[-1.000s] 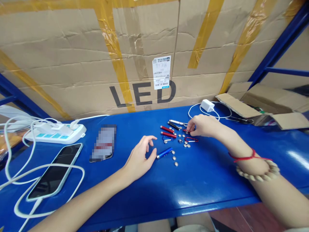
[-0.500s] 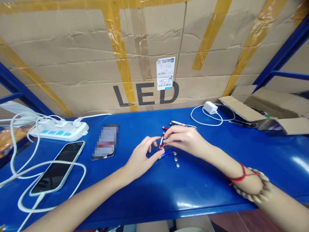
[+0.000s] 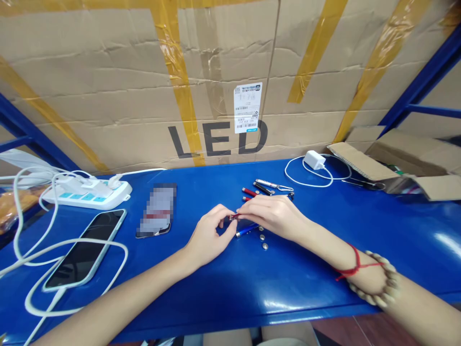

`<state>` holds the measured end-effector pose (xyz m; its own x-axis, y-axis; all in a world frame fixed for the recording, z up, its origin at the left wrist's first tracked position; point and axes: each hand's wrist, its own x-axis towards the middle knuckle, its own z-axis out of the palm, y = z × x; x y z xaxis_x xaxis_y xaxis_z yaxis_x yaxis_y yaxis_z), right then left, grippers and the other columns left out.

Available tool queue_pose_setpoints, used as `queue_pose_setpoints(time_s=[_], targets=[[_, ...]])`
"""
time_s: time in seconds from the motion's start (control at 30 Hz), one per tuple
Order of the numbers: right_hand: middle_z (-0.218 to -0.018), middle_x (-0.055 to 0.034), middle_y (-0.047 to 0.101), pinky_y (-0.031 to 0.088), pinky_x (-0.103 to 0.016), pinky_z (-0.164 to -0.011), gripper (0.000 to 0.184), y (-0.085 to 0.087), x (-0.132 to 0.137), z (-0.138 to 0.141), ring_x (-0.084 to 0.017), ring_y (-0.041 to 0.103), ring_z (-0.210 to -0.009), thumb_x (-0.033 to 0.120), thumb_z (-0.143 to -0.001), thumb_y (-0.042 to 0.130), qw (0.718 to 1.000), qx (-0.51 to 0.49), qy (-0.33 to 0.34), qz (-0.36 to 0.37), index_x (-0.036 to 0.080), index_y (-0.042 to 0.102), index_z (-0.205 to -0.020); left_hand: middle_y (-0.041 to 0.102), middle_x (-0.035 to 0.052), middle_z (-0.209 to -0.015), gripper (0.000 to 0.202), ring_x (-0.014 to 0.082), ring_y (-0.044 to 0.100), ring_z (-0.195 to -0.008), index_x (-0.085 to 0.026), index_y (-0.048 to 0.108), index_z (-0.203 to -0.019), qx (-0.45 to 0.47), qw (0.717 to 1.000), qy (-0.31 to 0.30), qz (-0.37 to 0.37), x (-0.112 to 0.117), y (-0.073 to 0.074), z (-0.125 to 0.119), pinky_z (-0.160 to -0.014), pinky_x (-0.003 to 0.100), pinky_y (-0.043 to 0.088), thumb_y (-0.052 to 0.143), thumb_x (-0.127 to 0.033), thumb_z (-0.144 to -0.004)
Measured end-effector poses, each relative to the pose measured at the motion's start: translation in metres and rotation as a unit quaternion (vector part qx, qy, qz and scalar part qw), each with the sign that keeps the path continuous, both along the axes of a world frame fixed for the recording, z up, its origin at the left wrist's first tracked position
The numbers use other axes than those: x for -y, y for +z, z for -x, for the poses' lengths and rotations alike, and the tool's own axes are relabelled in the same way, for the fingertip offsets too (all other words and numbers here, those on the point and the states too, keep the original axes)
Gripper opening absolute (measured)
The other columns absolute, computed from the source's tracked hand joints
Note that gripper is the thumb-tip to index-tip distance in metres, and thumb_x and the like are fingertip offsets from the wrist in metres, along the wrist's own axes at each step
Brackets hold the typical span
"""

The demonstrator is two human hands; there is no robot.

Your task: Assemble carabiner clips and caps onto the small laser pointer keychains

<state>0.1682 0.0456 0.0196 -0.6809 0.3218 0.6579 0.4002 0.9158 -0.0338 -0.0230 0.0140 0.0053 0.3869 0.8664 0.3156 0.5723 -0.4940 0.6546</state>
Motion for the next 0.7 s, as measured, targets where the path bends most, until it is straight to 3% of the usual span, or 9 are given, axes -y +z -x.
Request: queue_pose_setpoints(time_s=[0.2, 0.3, 0.4, 0.57, 0.7], targets=[[-0.083, -0.0023, 0.071, 0.050, -0.019, -0.061, 0.014, 0.000, 0.004, 0.005, -0.012, 0.066, -0.071, 0.021, -0.086, 0.054, 0.989, -0.075, -0.026, 0.123, 0.014, 0.066, -0.090, 0.052, 0.0014, -0.075, 0.027, 0.0132, 0.048, -0.068, -0.016, 0.053, -0.076, 0.025, 0.999, -0.017, 0.034, 0.000, 0.002, 0.003, -0.063, 0.025, 0.037, 0.035, -0.029, -0.091], [-0.073, -0.0005, 0.070, 0.046, -0.017, -0.052, 0.013, 0.001, 0.003, 0.007, -0.009, 0.063, -0.060, 0.021, -0.083, 0.057, 0.976, -0.111, -0.038, 0.182, 0.015, 0.068, -0.086, 0.054, 0.0003, -0.079, 0.018, 0.0122, 0.047, -0.066, -0.017, 0.051, -0.089, 0.057, 0.997, -0.007, 0.051, 0.001, 0.002, 0.003, -0.063, 0.024, 0.037, 0.037, -0.029, -0.090], [-0.074, -0.0008, 0.070, 0.047, -0.017, -0.054, 0.012, 0.001, 0.004, 0.009, -0.009, 0.062, -0.059, 0.020, -0.082, 0.059, 0.968, -0.122, -0.041, 0.213, 0.015, 0.068, -0.087, 0.054, -0.0004, -0.081, 0.019, 0.0119, 0.047, -0.065, -0.019, 0.048, -0.102, 0.057, 0.996, 0.003, 0.061, 0.001, 0.002, 0.003, -0.063, 0.023, 0.038, 0.042, -0.031, -0.089], [-0.077, -0.0030, 0.070, 0.048, -0.018, -0.050, 0.014, 0.000, 0.005, 0.011, -0.009, 0.062, -0.054, 0.020, -0.082, 0.058, 0.945, -0.150, -0.035, 0.287, 0.013, 0.068, -0.090, 0.051, -0.0007, -0.074, 0.018, 0.0118, 0.044, -0.063, -0.019, 0.055, -0.092, 0.010, 1.000, -0.001, 0.022, 0.001, 0.002, 0.002, -0.060, 0.023, 0.036, 0.041, -0.030, -0.090], [-0.076, -0.0033, 0.070, 0.048, -0.018, -0.051, 0.013, 0.001, 0.005, 0.011, -0.011, 0.063, -0.060, 0.021, -0.081, 0.059, 0.947, -0.148, -0.038, 0.283, 0.015, 0.069, -0.086, 0.054, 0.0005, -0.079, 0.022, 0.0129, 0.050, -0.072, -0.018, 0.055, -0.084, 0.028, 1.000, -0.003, 0.010, 0.000, 0.003, 0.002, -0.067, 0.024, 0.038, 0.037, -0.027, -0.093]])
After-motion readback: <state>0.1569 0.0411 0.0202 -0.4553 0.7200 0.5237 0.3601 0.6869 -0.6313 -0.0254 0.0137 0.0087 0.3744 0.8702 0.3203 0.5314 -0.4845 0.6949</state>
